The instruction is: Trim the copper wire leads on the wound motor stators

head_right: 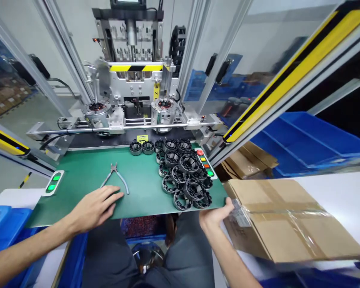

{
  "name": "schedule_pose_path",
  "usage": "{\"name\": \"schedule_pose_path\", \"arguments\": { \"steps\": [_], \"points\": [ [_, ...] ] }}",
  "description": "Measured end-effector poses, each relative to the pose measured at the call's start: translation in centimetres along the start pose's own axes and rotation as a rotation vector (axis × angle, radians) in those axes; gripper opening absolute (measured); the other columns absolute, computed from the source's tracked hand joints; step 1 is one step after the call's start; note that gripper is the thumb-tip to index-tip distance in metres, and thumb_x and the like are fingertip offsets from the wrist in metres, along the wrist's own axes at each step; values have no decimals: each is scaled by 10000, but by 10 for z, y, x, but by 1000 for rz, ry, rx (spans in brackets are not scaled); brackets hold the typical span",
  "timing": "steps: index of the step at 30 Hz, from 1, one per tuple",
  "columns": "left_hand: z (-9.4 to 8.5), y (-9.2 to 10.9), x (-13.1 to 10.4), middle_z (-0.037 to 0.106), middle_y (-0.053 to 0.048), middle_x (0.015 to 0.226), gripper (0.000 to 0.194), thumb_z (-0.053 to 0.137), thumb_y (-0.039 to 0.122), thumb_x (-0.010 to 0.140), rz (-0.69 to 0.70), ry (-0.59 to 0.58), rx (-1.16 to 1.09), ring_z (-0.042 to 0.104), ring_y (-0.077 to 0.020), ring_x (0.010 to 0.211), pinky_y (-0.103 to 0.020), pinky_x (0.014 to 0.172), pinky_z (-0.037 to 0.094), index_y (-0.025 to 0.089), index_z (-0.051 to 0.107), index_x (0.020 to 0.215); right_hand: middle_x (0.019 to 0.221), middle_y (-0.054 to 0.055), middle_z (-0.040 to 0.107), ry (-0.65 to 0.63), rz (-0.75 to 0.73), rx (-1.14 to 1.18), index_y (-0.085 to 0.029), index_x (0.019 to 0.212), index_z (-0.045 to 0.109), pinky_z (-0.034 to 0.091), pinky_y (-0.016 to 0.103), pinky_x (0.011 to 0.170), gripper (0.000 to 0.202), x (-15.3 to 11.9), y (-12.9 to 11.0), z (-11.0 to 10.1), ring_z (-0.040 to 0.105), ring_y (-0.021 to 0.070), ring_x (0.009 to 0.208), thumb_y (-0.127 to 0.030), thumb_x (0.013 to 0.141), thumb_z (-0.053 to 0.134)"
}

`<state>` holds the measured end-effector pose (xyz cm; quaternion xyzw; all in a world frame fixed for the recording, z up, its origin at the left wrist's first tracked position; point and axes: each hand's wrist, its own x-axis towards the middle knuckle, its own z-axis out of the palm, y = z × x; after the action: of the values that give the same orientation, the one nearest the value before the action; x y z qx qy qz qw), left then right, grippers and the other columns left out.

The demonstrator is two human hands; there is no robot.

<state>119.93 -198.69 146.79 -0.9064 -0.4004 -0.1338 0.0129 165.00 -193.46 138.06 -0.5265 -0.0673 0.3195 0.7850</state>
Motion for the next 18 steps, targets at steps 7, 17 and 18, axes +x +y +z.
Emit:
{"name": "schedule_pose_path", "arguments": {
  "steps": [7,17,18],
  "points": [
    [0,18,0,655,-177,1569,504,655,415,1067,-201,18,45,579,-421,1460,-651,1179,577,298,680,1557,1125,47,862,6,-35,-27,-358,848,730,741,611,838,369,-4,-4,3,830,402,1112,-672,694,611],
    [1,15,-2,640,-176,1572,511,683,477,1063,-232,28,6,555,-440,1478,-671,1176,566,285,684,1536,1194,90,860,-150,22,-109,-332,1253,792,748,630,637,655,2,-8,1,853,423,929,-728,733,745],
    [2,15,-2,638,-170,1576,515,693,477,1056,-238,37,-3,547,-440,1488,-675,1197,555,288,684,1535,1200,97,860,-166,15,-102,-321,1234,789,752,633,651,685,5,-6,-2,853,427,956,-764,714,732]
  ]
}}
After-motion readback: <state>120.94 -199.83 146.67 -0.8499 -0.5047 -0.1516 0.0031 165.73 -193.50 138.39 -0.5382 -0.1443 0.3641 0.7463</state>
